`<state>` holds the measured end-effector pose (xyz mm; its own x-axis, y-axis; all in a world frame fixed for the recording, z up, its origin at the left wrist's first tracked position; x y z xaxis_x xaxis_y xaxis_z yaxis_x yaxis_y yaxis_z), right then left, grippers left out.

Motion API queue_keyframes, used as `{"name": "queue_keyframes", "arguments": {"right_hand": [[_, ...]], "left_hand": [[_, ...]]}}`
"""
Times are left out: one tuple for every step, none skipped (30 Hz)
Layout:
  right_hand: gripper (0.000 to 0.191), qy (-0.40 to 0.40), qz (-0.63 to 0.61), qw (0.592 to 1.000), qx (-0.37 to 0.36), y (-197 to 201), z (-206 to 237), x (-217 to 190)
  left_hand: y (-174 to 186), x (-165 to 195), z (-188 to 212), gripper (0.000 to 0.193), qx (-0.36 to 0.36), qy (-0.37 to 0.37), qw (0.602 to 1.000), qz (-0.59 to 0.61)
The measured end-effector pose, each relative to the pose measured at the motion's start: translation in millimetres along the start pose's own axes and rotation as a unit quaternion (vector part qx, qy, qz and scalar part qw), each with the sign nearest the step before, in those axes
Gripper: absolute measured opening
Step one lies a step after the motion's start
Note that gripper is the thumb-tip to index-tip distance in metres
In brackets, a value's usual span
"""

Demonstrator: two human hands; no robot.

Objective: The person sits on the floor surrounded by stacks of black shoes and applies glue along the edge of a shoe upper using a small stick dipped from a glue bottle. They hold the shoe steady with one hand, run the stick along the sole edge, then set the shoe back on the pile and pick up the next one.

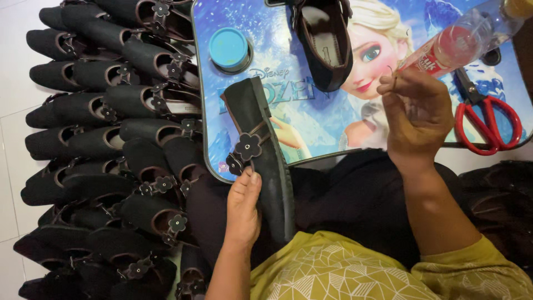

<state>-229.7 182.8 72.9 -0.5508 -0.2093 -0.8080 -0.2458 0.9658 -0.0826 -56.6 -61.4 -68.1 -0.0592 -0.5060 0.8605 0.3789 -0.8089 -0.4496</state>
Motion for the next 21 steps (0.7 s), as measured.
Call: {"name": "queue_keyframes", "arguments": {"right_hand": [[0.028, 0.005, 0.007, 1.0, -0.006, -4.3, -1.1, -4.5], [0.027, 0.009, 0.015, 1.0, -0.011, -8.6, -2.1, -8.6], [0.024, 0.011, -0.002, 1.0, -0.012, -12.0, -2.7, -12.0], [0.021, 0.014, -0.018, 1.0, -0.012, -15.4, -3.1, -14.8], [0.02, 0.012, -0.03, 0.999, -0.002, -16.1, -5.2, -16.1], [0.018, 0.011, -0.042, 0.999, 0.007, -16.7, -6.9, -17.2], [0.017, 0.003, -0.049, 0.998, 0.028, -14.3, -9.8, -16.9], [0.017, -0.004, -0.055, 0.997, 0.05, -11.3, -11.1, -18.1], [0.017, 0.009, 0.001, 0.999, 0.052, -9.9, -12.1, -24.3], [0.018, 0.02, 0.056, 0.997, 0.054, -8.2, -12.6, -31.9], [0.018, 0.031, 0.108, 0.992, 0.054, -7.4, -12.6, -39.6], [0.018, -0.01, 0.114, 0.993, 0.026, -10.4, -9.6, -40.5], [0.018, -0.05, 0.119, 0.992, -0.002, -13.4, -2.1, -44.1], [0.019, -0.067, 0.119, 0.99, -0.045, -19.3, 3.4, -49.5], [0.02, -0.084, 0.118, 0.986, -0.087, -25.1, 10.6, -55.6], [0.021, -0.077, 0.109, 0.98, -0.144, -36.5, 18.9, -62.0], [0.023, -0.085, 0.134, 0.973, -0.167, -43.4, 26.5, -62.9], [0.025, -0.091, 0.159, 0.965, -0.188, -49.0, 33.9, -64.0], [0.027, -0.097, 0.183, 0.955, -0.21, -54.1, 40.3, -63.6], [0.027, -0.115, 0.178, 0.957, -0.198, -55.0, 45.2, -62.1], [0.027, -0.133, 0.172, 0.958, -0.186, -56.0, 50.0, -59.3]], "left_hand": [[-4.5, 4.6, 2.6, 0.02, -0.017, -0.003, 1.0, 0.001], [-9.0, 9.4, 5.3, 0.021, -0.035, -0.006, 0.999, 0.001], [-14.0, 15.8, 8.2, 0.022, -0.052, -0.018, 0.998, -0.012], [-19.3, 22.0, 10.5, 0.025, -0.071, -0.031, 0.997, -0.025], [-24.8, 28.1, 12.1, 0.027, -0.09, -0.044, 0.994, -0.038], [-28.7, 31.7, 13.1, 0.032, -0.092, -0.049, 0.993, -0.054], [-33.9, 33.7, 14.7, 0.038, -0.094, -0.052, 0.992, -0.07], [-39.9, 35.0, 16.1, 0.045, -0.099, -0.055, 0.99, -0.086], [-44.9, 36.4, 16.2, 0.047, -0.096, -0.061, 0.988, -0.108], [-49.5, 37.7, 16.5, 0.049, -0.091, -0.067, 0.985, -0.129], [-53.7, 38.8, 17.3, 0.051, -0.084, -0.073, 0.982, -0.15], [-58.8, 40.5, 17.7, 0.052, -0.077, -0.087, 0.981, -0.155], [-63.8, 42.0, 18.2, 0.052, -0.07, -0.101, 0.979, -0.161], [-68.0, 43.4, 18.6, 0.053, -0.064, -0.113, 0.977, -0.166], [-70.4, 42.5, 18.3, 0.054, -0.056, -0.11, 0.979, -0.164], [-72.4, 41.3, 18.7, 0.055, -0.049, -0.106, 0.98, -0.162], [-73.5, 39.9, 18.9, 0.056, -0.043, -0.101, 0.981, -0.16], [-74.6, 39.5, 18.2, 0.055, -0.038, -0.106, 0.979, -0.169], [-75.3, 38.9, 17.1, 0.054, -0.033, -0.112, 0.977, -0.179], [-75.2, 38.5, 16.2, 0.053, -0.026, -0.119, 0.974, -0.189], [-75.4, 36.2, 15.1, 0.052, -0.027, -0.115, 0.975, -0.188]]}}
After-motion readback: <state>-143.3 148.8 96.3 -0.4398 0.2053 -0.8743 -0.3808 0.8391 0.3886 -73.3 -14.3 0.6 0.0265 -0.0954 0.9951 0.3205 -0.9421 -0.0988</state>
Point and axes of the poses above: each hand's wrist, its own z-axis away from the middle knuckle, its own y-axis out of the back of the hand, x = y × z, the point moved 8 cm from there along -z, towards the middle knuckle, and after that the axes turned 15 degrees about -z, right-handed, at the moved point
